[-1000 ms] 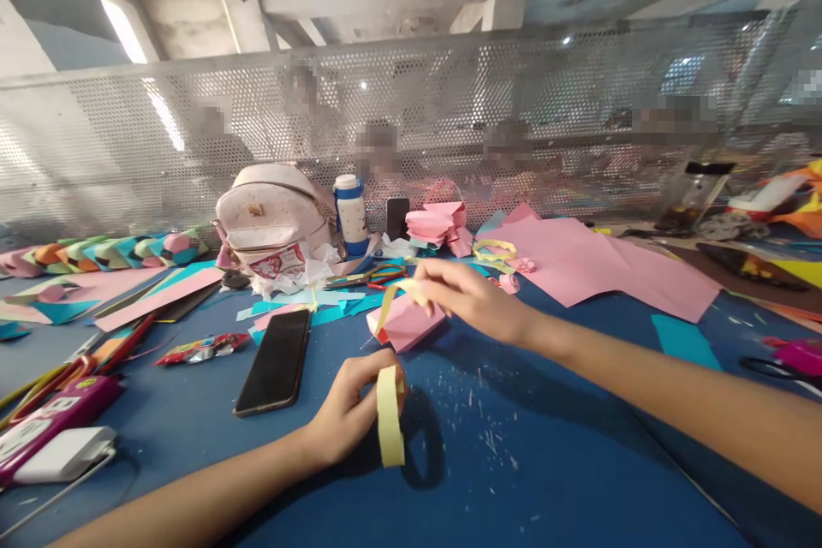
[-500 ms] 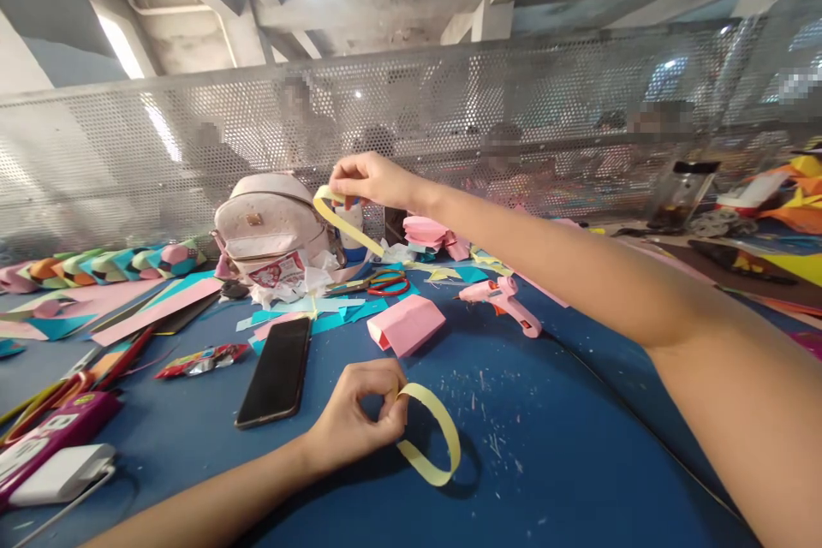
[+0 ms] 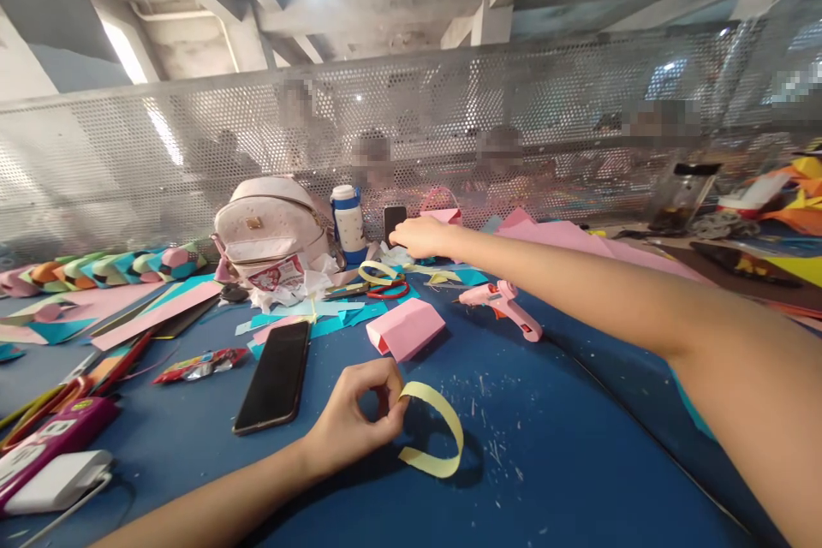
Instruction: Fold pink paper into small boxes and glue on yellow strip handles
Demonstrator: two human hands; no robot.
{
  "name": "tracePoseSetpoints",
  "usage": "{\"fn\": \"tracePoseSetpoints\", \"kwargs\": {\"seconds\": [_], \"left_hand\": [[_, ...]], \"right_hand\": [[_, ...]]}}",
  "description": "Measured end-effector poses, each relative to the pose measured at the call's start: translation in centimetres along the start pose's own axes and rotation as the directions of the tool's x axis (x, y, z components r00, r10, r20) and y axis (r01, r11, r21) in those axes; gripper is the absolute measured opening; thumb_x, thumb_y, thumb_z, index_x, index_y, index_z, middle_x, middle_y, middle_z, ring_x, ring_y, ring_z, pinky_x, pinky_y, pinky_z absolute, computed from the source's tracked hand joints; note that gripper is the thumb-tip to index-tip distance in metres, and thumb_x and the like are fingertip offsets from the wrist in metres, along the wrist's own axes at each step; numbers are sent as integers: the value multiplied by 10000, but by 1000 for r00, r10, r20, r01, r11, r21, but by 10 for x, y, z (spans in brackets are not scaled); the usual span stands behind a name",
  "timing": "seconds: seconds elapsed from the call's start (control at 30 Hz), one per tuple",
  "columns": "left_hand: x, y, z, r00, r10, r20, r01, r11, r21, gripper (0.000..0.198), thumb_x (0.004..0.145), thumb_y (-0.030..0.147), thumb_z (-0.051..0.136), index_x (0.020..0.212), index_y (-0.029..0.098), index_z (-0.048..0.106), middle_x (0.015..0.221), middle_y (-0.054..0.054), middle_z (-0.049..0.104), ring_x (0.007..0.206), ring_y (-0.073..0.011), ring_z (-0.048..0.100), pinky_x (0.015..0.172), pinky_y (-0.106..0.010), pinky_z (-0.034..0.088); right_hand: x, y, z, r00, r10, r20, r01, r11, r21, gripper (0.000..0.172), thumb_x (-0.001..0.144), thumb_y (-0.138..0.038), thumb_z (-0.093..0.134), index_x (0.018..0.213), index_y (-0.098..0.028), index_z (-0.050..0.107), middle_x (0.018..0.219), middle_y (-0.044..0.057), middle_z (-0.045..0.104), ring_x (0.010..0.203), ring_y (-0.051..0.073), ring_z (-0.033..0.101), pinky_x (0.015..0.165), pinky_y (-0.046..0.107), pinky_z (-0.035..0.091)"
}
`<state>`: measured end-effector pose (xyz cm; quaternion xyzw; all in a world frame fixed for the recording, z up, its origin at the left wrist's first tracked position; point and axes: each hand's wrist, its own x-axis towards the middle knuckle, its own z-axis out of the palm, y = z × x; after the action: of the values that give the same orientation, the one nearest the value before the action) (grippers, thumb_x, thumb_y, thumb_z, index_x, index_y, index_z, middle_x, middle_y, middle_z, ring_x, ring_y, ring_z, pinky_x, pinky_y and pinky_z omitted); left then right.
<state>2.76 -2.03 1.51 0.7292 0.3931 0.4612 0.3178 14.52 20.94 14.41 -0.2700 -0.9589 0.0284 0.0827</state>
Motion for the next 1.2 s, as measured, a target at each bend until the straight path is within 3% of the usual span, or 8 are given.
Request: {"fn": "tracePoseSetpoints", "kwargs": {"seconds": [0.17,0.3,0.57,0.73,0.83,0.9,1.07,1.2], "left_hand": [[2,0,-1,999,-18,-43,19,1000,23,188,756,105,579,622,174,467,642,24,517,591,-89,467,558,-182,386],[4,-3,-2,992,-37,-119,40,999,29,177,786,110,565,642,173,483,643,26,512,595,-92,465,558,-181,389],[11,0,-17,984,173,41,-178,963,204,105,811,153,655,824,180,554,796,-12,616,729,-132,574,688,-222,467],[31,-5,-37,886,269,377,-455,654,604,444,855,87,540,1281,196,486,1389,-132,534,1281,-269,494,1060,-456,369],[41,-18,-36,883,244,401,-468,518,716,628,812,-14,463,1398,208,421,1481,-118,455,1376,-261,410,1110,-486,328],[47,-25,-32,891,234,388,-451,552,702,610,816,-13,466,1374,234,479,1464,-89,485,1365,-262,427,1102,-482,345],[65,-24,-25,979,161,127,-195,919,342,316,862,125,552,1098,263,710,1243,-49,678,1200,-259,592,1055,-438,403],[72,-17,-26,997,57,-54,-47,984,172,290,920,199,468,1068,199,718,1106,-80,733,1065,-253,666,919,-374,500]], "right_hand": [[-47,-54,-8,997,-75,36,74,997,29,176,879,-166,540,961,-198,694,936,41,717,822,181,631,680,268,423],[-104,-84,5,969,-183,165,61,825,562,284,947,-403,509,931,-180,686,865,42,713,765,163,642,646,244,445],[-179,-70,42,956,119,268,-287,555,781,328,875,-493,594,767,-184,578,556,-39,520,500,104,483,528,231,386],[-196,-51,27,968,191,160,-241,552,798,358,902,-523,537,797,-181,567,601,-22,537,503,99,461,539,250,404],[-202,-43,25,970,200,137,-225,534,815,352,907,-520,535,858,-172,563,672,-7,556,558,102,495,560,249,427],[-204,-40,27,972,201,123,-213,531,820,343,912,-510,536,922,-168,558,691,-12,540,570,94,479,554,239,424],[-200,-38,24,973,227,28,-165,610,775,361,916,-492,529,1076,-170,567,734,-3,526,635,112,489,526,232,397],[-197,-47,7,956,288,-60,-152,659,736,337,902,-471,541,1023,-161,596,699,-7,516,603,109,487,498,237,369]]}}
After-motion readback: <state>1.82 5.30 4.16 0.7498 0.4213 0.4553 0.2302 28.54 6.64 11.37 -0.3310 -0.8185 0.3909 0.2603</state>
